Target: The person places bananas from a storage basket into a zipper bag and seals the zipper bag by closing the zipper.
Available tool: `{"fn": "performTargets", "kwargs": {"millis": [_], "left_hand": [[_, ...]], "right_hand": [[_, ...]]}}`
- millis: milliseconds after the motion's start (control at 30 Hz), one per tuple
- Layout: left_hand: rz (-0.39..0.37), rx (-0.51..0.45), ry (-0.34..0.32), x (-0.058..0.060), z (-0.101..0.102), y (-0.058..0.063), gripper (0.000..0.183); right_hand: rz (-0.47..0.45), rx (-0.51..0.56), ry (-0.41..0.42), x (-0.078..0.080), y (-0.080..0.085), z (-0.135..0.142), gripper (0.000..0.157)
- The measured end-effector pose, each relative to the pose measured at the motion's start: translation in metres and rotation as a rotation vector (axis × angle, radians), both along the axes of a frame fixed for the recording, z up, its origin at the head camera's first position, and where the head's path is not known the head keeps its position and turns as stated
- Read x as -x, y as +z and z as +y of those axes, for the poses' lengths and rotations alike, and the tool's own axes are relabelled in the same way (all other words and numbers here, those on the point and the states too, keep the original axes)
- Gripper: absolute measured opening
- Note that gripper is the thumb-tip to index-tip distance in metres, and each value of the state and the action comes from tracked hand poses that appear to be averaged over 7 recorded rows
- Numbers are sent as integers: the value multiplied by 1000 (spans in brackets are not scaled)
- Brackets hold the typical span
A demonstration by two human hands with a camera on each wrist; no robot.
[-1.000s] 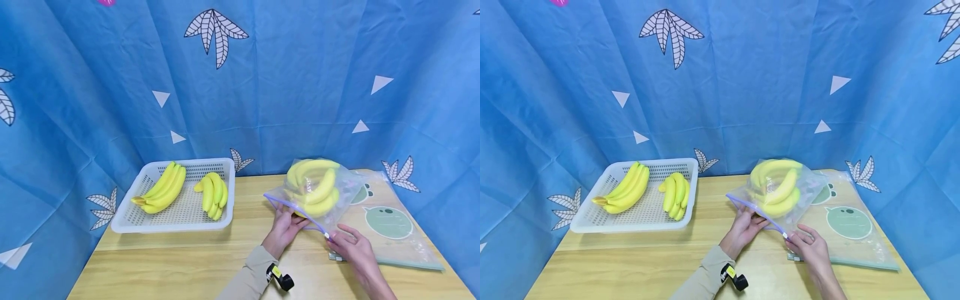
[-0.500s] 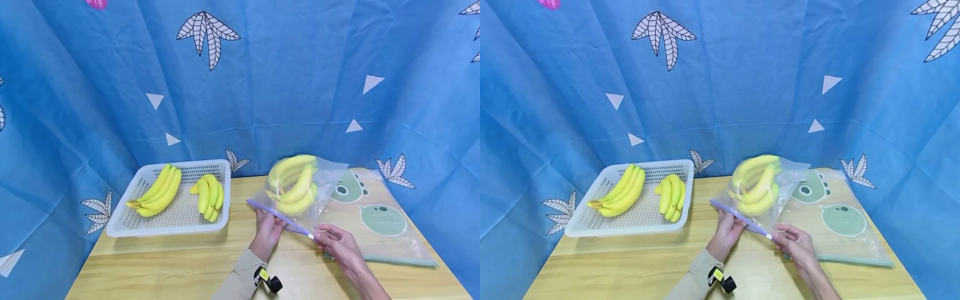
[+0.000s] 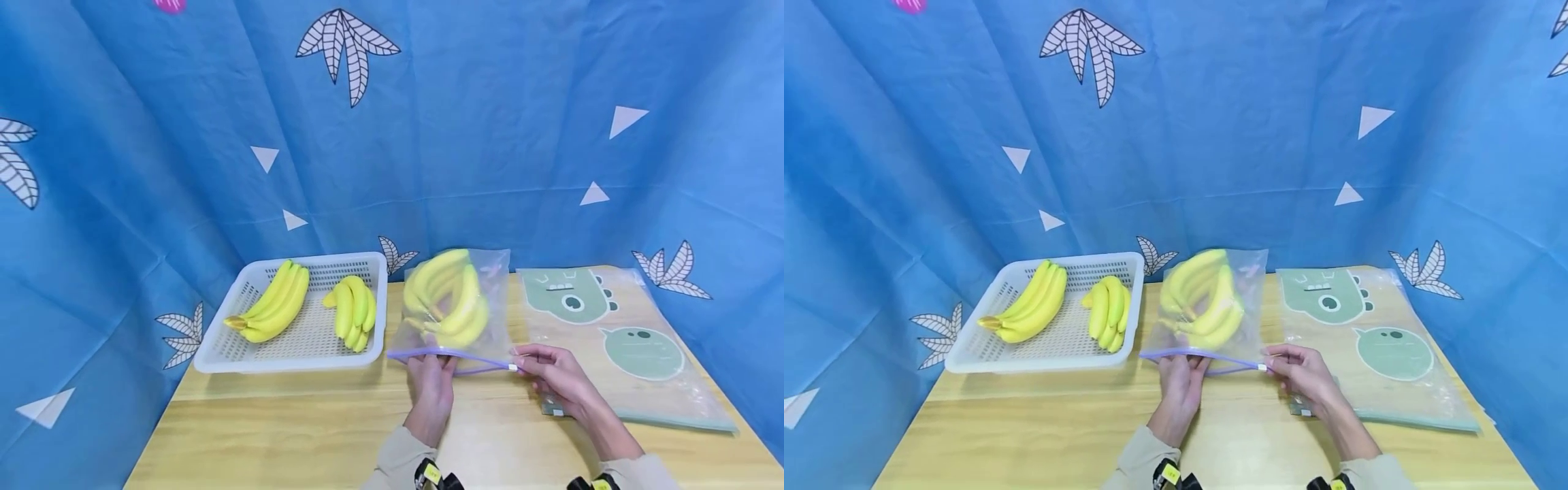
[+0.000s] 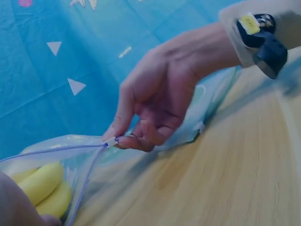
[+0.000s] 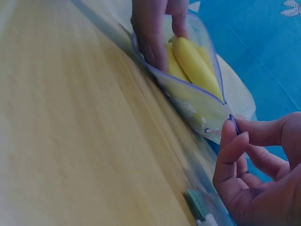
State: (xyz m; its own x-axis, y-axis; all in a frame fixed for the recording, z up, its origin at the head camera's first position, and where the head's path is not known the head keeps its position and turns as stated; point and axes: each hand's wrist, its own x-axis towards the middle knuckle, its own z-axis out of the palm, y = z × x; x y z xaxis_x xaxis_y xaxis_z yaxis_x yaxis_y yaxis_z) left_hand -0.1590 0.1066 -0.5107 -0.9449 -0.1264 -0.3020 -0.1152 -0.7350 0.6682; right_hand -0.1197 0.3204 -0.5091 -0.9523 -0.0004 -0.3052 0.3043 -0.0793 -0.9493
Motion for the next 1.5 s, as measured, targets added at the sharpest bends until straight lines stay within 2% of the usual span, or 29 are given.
{"fn": "performTargets", "kwargs": {"millis": [167, 233, 333, 433, 500, 600, 733, 833, 933, 1033, 1200, 1300, 1500], "left_hand": [[47, 22, -123, -1, 5, -5, 42], [63, 34, -165, -3, 4, -6, 44], [70, 43, -202, -8, -1, -6, 52], [48, 38, -212, -17, -7, -3, 59], [20, 38, -225, -27, -9, 1, 60], [-43, 41, -273, -46, -6, 6, 63], [-101, 37, -385, -65, 9, 6, 49], [-116, 33, -465, -69, 24, 2, 33], [-118, 26, -509, -70, 35, -3, 28], [-128, -1, -466, -66, 47, -5, 26], [-126, -6, -296, -57, 68, -1, 26], [-112, -1, -235, -54, 77, 1, 28], [-141, 64, -187, -48, 78, 1, 22]], "right_hand": [[-9, 3, -51, 4, -3, 7, 30], [-18, 26, -37, 4, -6, 8, 31], [-25, 46, 46, 3, -8, 13, 31], [-15, 68, 158, 3, -9, 20, 30], [0, 82, 212, 3, -9, 24, 28], [5, 93, 244, 4, -9, 27, 22], [-5, 91, 223, 4, -9, 28, 16], [-8, 82, 205, 3, -8, 29, 13], [-3, 68, 200, 2, -8, 30, 13], [0, 55, 194, 1, -6, 29, 14], [15, 42, 185, 1, -3, 28, 14], [24, 42, 187, 1, -1, 28, 12], [57, 53, 212, 3, 5, 27, 12]]}}
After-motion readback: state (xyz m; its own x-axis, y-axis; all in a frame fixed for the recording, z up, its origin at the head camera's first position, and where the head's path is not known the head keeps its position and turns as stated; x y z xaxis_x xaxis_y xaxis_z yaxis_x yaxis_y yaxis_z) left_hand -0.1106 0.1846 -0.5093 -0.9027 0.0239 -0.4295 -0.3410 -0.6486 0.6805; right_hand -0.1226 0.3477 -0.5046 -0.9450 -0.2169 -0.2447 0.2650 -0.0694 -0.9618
